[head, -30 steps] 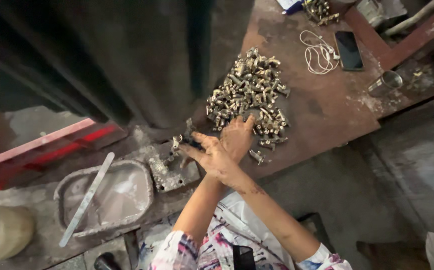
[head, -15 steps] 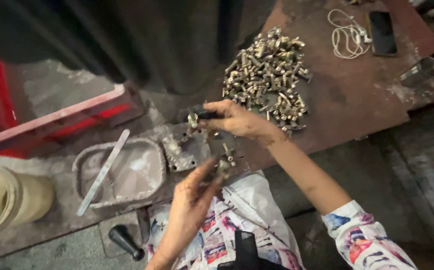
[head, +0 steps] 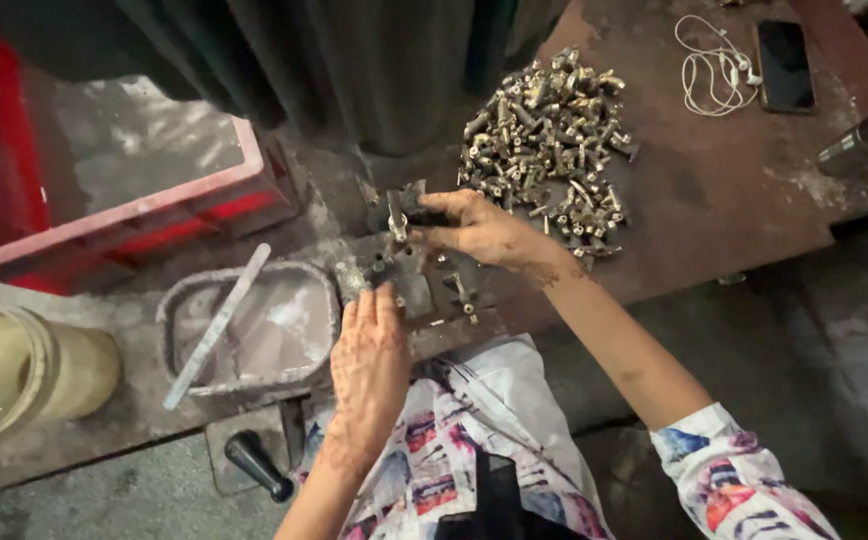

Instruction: The person repeatedly picks up small brass-colored metal parts from a pile on a workbench and grinds them against a rotating grinding wheel. After grinding, the person places the parts back onto the pile. The process is repeated continuously for the duration of the video.

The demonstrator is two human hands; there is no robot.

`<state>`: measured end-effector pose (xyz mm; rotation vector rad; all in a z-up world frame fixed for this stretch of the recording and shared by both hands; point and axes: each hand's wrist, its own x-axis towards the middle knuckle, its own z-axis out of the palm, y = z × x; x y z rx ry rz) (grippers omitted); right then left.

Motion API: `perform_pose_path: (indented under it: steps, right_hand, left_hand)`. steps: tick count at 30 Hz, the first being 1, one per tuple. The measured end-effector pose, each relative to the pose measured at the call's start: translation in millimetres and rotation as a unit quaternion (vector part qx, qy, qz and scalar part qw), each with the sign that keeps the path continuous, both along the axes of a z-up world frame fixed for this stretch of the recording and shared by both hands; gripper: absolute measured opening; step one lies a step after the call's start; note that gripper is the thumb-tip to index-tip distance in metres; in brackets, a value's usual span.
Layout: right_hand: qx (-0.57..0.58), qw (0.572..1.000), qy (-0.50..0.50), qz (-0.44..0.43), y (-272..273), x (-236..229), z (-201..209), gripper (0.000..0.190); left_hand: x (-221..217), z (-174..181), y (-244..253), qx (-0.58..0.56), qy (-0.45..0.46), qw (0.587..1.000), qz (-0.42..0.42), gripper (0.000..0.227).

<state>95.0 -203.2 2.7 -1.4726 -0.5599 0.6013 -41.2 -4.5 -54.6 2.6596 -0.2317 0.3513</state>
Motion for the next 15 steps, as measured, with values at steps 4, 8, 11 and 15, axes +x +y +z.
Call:
perform_pose_path:
  steps: [4,8,11,15]
  right_hand:
    - [0.014,1.0,0.009,-0.01,-2.7,-3.0,0.8,0.039]
    - [-0.064,0.997,-0.024,-0.029,2.0,-5.4,-0.7,0.032]
    - [-0.029,0.999,0.0,-0.046,6.5,-4.5,0.8,0.035]
    - [-0.033,0.998,0.019,-0.049,4.5,-8.1,1.3,0.035]
  left_hand:
    - [31.7,-22.1,-10.8,0.07,0.029,0.996,-0.046,0.057]
    - [59.8,-50.1,-66.6,-0.065,0.053,0.994,-0.074,0.024]
    - [73.1,-50.5,-81.5,0.143,-0.047,0.976,-0.16,0.033]
    - [65.9,-38.0,-71.5,0.127,0.037,0.972,-0.196,0.051]
